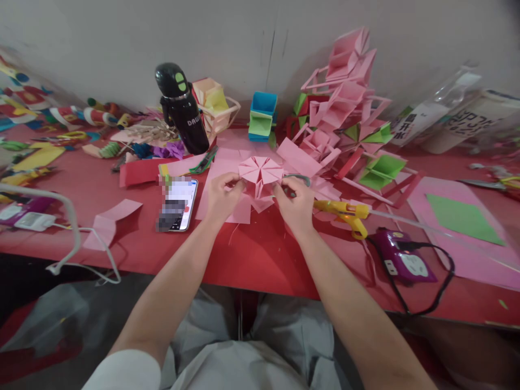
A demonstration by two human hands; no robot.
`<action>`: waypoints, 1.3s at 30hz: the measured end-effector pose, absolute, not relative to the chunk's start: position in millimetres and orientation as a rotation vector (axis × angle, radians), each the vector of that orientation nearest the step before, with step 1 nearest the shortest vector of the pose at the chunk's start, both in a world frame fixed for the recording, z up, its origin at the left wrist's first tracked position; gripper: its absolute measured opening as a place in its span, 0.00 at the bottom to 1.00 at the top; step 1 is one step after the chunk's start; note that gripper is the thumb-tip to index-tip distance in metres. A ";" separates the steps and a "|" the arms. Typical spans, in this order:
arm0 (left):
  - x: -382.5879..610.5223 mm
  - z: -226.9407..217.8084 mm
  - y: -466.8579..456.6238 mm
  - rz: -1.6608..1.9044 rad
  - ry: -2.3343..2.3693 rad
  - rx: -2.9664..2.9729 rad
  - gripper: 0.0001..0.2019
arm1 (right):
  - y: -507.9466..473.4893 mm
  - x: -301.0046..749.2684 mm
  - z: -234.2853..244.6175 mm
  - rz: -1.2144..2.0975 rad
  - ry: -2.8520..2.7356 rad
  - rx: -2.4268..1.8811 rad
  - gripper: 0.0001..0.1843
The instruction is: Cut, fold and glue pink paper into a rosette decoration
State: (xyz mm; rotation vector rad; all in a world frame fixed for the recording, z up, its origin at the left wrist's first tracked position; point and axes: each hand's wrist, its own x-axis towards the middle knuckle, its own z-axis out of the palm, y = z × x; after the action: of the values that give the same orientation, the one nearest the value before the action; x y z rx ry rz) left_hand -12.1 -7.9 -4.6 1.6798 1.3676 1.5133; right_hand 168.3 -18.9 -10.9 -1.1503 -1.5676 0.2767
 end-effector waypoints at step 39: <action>-12.4 -5.8 -7.9 1.556 1.422 1.677 0.11 | -19.1 166.6 -8.8 0.362 -1.540 -1.160 0.12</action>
State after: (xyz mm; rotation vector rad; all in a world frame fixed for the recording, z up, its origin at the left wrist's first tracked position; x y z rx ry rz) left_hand -12.4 -7.9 -5.8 1.6766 1.4217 1.5560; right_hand 166.6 -19.1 -8.8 -1.1601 -1.5397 0.3616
